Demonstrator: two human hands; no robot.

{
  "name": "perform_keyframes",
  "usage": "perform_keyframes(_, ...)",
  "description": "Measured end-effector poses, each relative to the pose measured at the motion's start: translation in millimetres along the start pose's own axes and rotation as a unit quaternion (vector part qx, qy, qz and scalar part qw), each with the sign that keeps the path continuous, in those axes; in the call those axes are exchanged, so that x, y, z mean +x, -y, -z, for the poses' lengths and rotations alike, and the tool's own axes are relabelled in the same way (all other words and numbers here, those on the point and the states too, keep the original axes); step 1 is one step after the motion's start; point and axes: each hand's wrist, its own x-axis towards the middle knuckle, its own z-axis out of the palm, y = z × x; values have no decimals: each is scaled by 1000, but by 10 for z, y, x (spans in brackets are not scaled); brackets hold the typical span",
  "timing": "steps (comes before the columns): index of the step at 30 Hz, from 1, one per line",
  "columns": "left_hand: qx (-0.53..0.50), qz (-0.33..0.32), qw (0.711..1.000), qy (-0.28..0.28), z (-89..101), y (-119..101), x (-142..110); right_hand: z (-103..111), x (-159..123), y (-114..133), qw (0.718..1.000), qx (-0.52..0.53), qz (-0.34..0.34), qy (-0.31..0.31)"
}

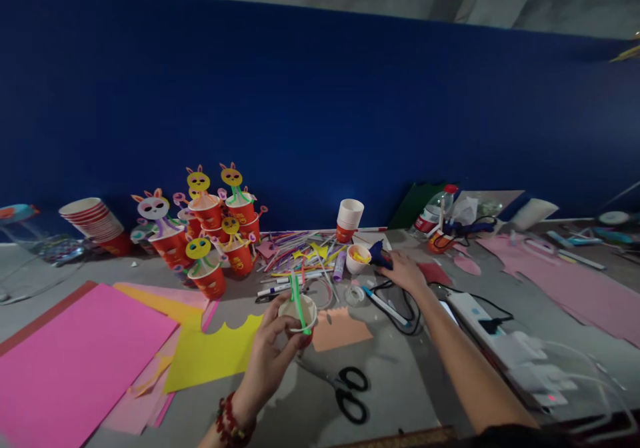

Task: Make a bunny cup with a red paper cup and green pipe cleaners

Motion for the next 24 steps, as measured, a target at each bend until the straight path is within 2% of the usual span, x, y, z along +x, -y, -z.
perform_keyframes(5, 8, -1, 1000, 0, 6, 18, 15, -190, 121, -114, 997, -46, 27, 61)
perform_keyframes(14, 8, 11, 1000, 4, -23, 75, 24, -178, 173, -203, 992, -51, 45, 104)
perform_keyframes(19, 2, 16, 1000, 4, -11, 64, 21, -100, 190, -225, 995, 32, 28, 85)
perform_keyframes(24, 17, 3, 1000, 1, -1, 65, 36, 38, 140, -234, 986, 166, -7, 10)
